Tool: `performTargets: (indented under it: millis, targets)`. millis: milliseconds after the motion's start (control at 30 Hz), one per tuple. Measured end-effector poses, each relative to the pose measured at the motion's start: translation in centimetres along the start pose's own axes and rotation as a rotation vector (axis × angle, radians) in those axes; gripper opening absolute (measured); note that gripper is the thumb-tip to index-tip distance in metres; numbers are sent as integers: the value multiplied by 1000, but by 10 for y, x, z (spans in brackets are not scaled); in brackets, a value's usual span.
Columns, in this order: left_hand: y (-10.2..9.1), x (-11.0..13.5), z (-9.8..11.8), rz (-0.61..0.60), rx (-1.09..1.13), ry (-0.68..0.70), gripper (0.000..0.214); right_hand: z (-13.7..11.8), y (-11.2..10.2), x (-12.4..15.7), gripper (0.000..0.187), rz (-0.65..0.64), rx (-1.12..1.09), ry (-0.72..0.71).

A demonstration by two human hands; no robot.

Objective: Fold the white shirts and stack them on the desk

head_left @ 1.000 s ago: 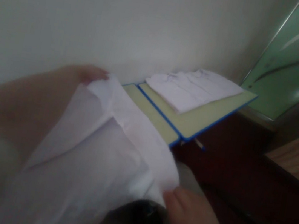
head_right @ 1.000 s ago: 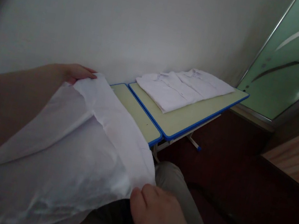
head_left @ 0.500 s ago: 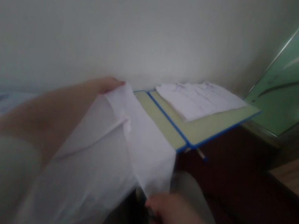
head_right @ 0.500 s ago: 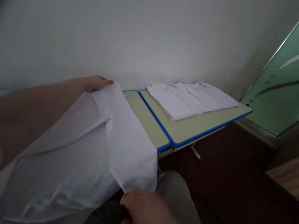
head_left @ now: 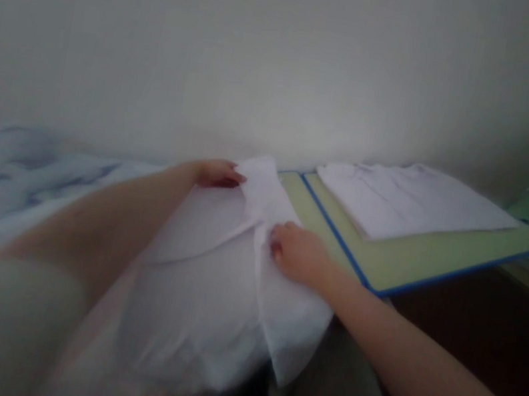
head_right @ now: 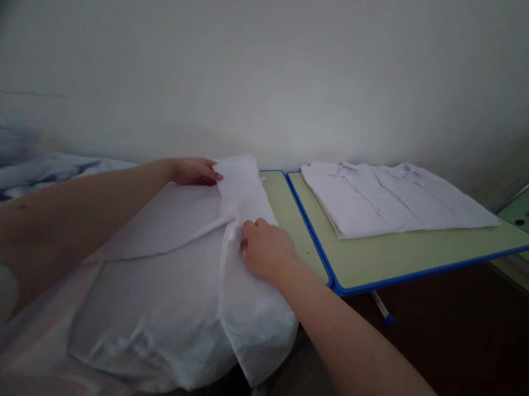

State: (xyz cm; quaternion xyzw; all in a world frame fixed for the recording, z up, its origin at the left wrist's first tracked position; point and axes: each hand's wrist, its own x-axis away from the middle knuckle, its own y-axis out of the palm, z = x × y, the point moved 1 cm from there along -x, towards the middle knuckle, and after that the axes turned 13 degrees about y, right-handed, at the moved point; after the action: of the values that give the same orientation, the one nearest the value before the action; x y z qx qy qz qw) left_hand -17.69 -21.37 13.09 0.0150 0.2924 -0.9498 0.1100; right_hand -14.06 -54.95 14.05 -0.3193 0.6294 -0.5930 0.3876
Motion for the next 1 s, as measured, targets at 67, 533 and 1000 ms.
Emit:
performTargets:
  millis: [67,533,1000]
  targets:
    - [2,7,-1,-126,19,38,54,0,8,-1,29,-7,0,-11]
    - [-16,33,24,63,-829,-259,67,17,7,-39,25,-130,-53,-189]
    - [-82,202,25,197,-1164,-553,70,18,32,-253,65,240,-57,-143]
